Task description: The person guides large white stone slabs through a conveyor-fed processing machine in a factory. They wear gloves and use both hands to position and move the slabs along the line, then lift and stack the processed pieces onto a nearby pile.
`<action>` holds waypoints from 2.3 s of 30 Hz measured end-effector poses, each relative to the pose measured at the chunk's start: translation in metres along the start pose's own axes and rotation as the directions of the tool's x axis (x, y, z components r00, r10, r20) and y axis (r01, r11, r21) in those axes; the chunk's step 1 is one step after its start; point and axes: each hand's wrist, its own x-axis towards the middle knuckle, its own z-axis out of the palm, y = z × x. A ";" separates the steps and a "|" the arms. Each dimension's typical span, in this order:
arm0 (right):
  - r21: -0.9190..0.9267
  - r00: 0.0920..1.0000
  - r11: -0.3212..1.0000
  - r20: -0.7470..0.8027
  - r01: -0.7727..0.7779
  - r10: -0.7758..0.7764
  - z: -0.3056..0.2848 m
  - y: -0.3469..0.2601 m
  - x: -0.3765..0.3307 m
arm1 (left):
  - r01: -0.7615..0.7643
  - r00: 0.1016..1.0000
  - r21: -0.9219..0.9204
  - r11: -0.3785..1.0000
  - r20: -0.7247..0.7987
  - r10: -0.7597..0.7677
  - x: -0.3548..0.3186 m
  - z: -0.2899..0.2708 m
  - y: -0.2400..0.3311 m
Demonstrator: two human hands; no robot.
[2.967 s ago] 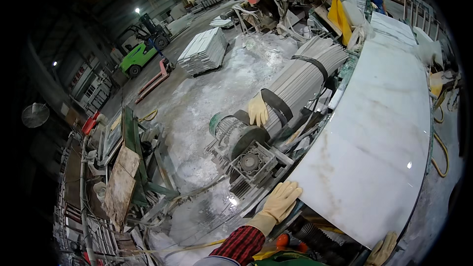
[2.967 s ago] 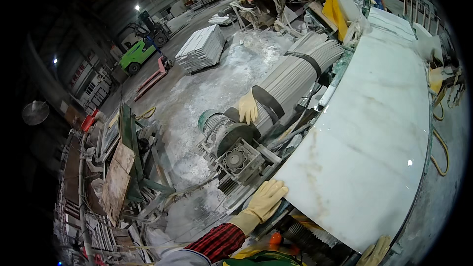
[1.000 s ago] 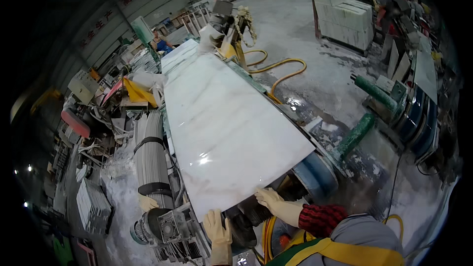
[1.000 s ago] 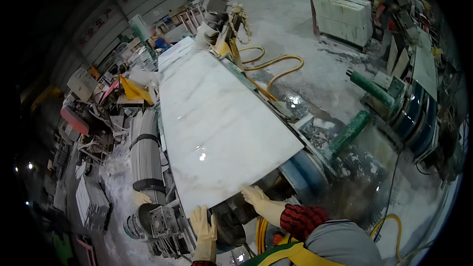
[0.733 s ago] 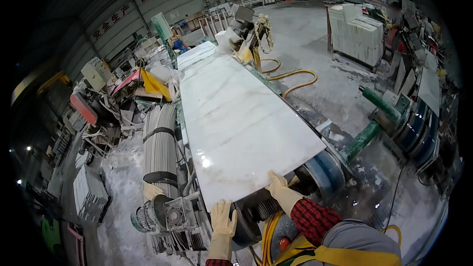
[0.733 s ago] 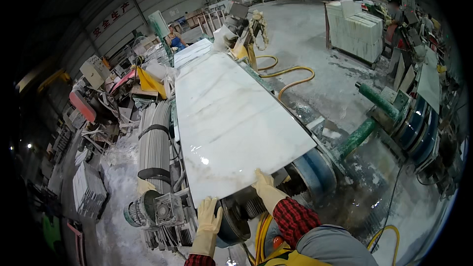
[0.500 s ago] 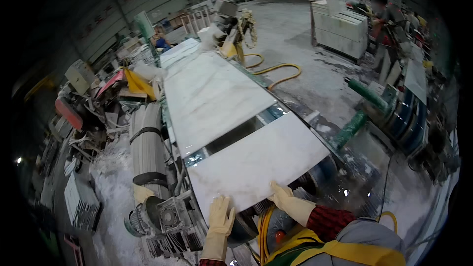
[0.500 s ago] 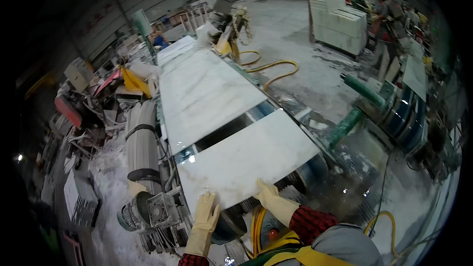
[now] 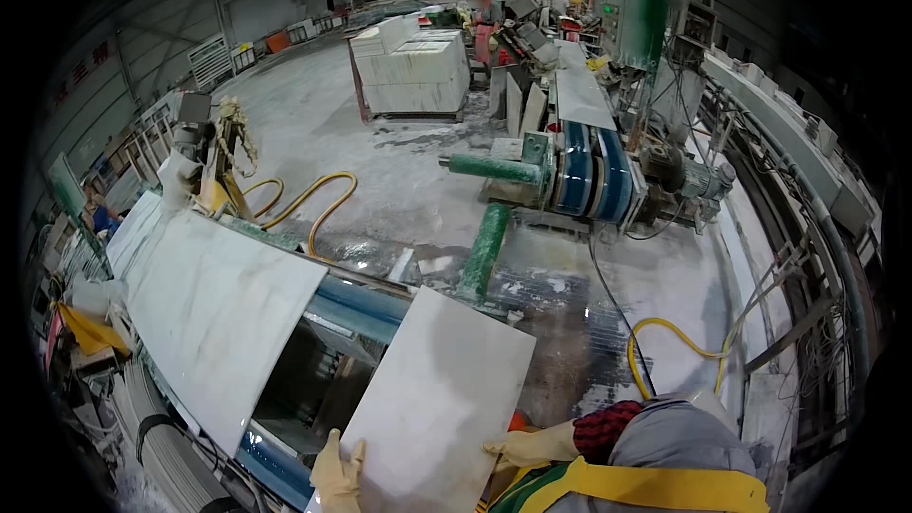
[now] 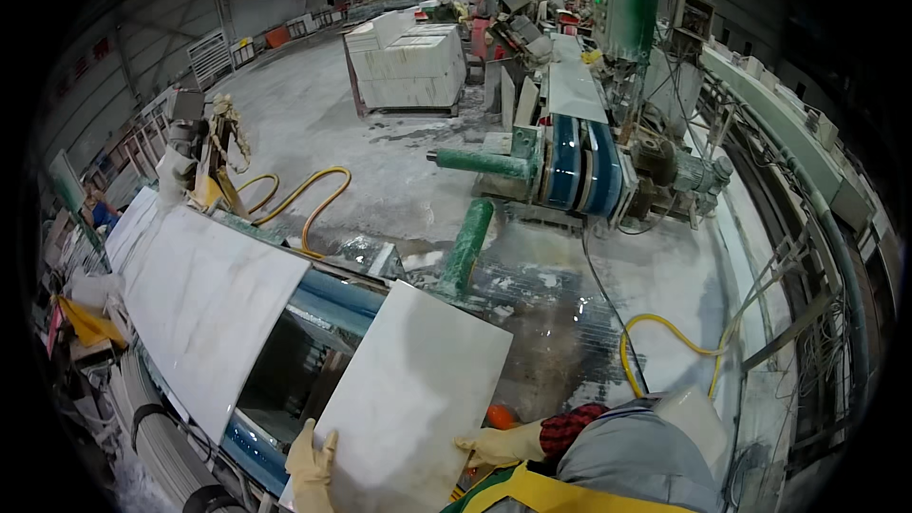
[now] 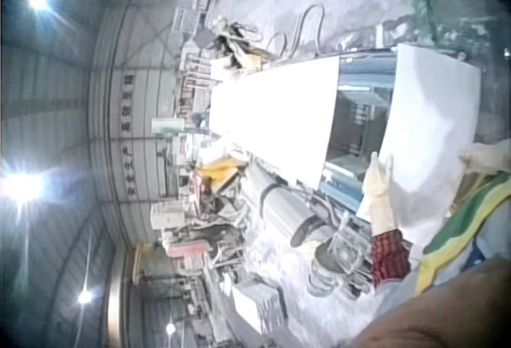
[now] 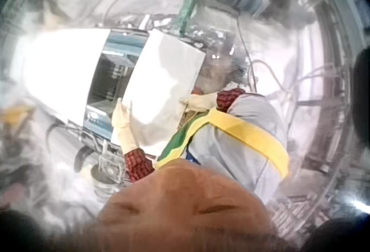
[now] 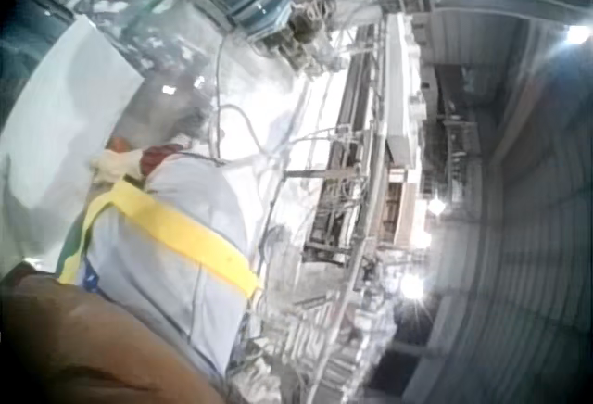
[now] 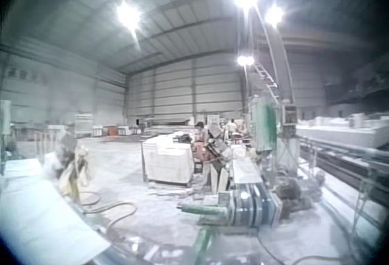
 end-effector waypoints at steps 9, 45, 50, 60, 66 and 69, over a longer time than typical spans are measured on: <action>0.034 0.924 0.999 0.382 -0.030 0.015 -0.071 0.030 0.086 | 0.096 0.991 -0.063 0.993 0.097 -0.090 -0.024 -0.082 0.087; -0.100 0.440 0.689 -0.701 0.718 -0.561 -0.433 -0.423 -0.289 | 0.239 0.935 -0.579 0.779 0.354 -0.024 0.278 0.323 0.595; -0.047 0.405 0.706 -0.791 0.706 -0.457 -0.527 -0.453 -0.244 | 0.303 0.887 -0.534 0.789 0.462 -0.028 0.306 0.322 0.673; -0.120 0.242 0.811 -0.920 0.573 -0.308 -0.619 -0.571 -0.233 | 0.010 0.847 -0.336 0.942 0.504 0.170 0.452 0.368 0.771; -0.584 0.074 0.620 -0.694 0.523 -0.716 -0.614 -0.563 -0.262 | 0.040 0.795 -0.380 0.924 0.572 0.200 0.496 0.401 0.792; -0.307 0.289 0.669 -0.725 0.677 -0.625 -0.592 -0.523 -0.261 | 0.020 0.747 -0.396 0.918 0.617 0.250 0.512 0.412 0.807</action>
